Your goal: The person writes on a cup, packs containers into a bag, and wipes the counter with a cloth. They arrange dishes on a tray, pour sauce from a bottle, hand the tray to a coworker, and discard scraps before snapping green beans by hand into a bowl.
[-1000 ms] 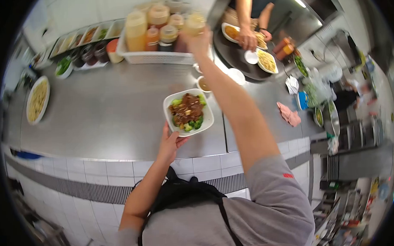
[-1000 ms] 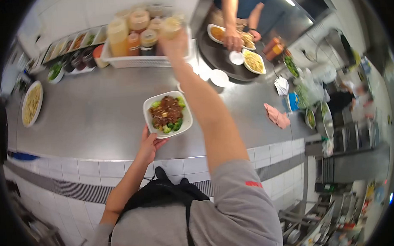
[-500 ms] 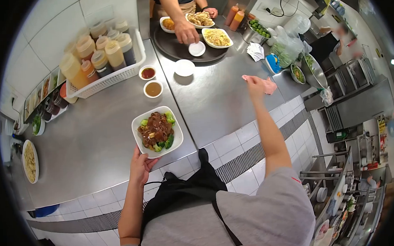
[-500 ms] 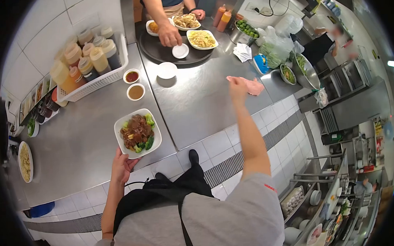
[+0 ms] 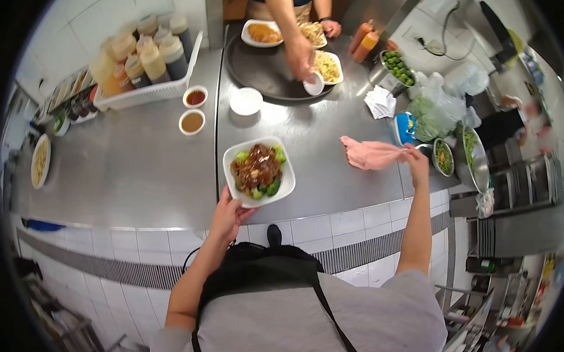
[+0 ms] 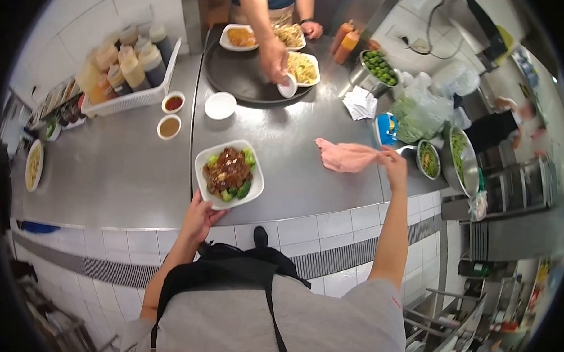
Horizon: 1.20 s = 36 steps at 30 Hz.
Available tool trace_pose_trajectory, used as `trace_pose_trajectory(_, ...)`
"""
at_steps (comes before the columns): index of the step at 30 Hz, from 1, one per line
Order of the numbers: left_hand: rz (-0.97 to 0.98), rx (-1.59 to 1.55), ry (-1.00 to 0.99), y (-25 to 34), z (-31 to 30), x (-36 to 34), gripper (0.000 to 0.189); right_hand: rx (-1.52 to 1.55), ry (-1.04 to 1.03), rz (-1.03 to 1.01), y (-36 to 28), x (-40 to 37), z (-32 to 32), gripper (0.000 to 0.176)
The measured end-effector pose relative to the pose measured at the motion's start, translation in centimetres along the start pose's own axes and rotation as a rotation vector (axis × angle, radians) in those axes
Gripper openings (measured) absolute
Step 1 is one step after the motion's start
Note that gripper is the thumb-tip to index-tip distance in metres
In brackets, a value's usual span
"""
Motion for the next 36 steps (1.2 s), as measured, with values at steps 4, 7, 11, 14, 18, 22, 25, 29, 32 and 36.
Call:
trace_pose_trajectory(4, 0.068, -0.062, 0.066, -2.1, 3.2, 0.9, 0.060, 0.887, -0.243, -0.024, -3.9, -1.3, 3.0, 0.010)
trace_pose_trajectory(7, 0.099, -0.118, 0.117, -3.2, 5.7, 1.2, 0.064, 0.762, -0.657, 0.194, -2.8, -3.4, 11.5, 0.012)
trace_pose_trajectory(11, 0.114, -0.164, 0.193, -4.7, 6.8, 1.6, 0.066, 0.347, -0.607, 0.071, -5.5, -6.8, 16.9, 0.022)
trace_pose_trajectory(14, 0.118, -0.181, 0.195, -4.8, 7.3, 1.1, 0.066, -0.037, -0.619, -0.268, -8.2, -7.8, 18.3, 0.029)
trace_pose_trajectory(18, 0.084, -0.200, 0.179, -4.7, 7.2, 1.2, 0.065, -0.208, -0.209, -0.491, -8.9, -5.8, 14.5, 0.028)
trace_pose_trajectory(22, 0.084, -0.237, 0.140, -5.4, 7.1, 1.5, 0.063, 0.155, -0.032, 0.216, 2.6, -2.1, 6.8, 0.023)
trace_pose_trajectory(25, 0.091, -0.220, 0.134, -5.1, 7.1, 1.5, 0.062, -0.484, -0.321, 0.102, 4.4, -3.7, 7.5, 0.020)
trace_pose_trajectory(29, 0.099, -0.200, 0.130, -5.0, 7.1, 1.6, 0.061, -0.741, -0.159, -0.149, 2.7, -6.6, 8.2, 0.021)
trace_pose_trajectory(32, 0.111, -0.186, 0.150, -4.7, 7.1, 1.6, 0.060, 0.810, -0.122, 0.301, 3.6, -5.1, 7.1, 0.026)
trace_pose_trajectory(36, 0.090, -0.208, 0.154, -4.8, 7.3, 1.5, 0.059, 0.614, -0.415, -0.043, -6.8, -5.0, 11.5, 0.019)
Point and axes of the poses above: each hand's wrist, its own x-axis towards the middle knuckle, its own z-axis out of the palm, y = z × x, the point moved 10 cm from there along x, towards the middle knuckle, and after that the axes turned 8 degrees about z, right-handed, at the moved point
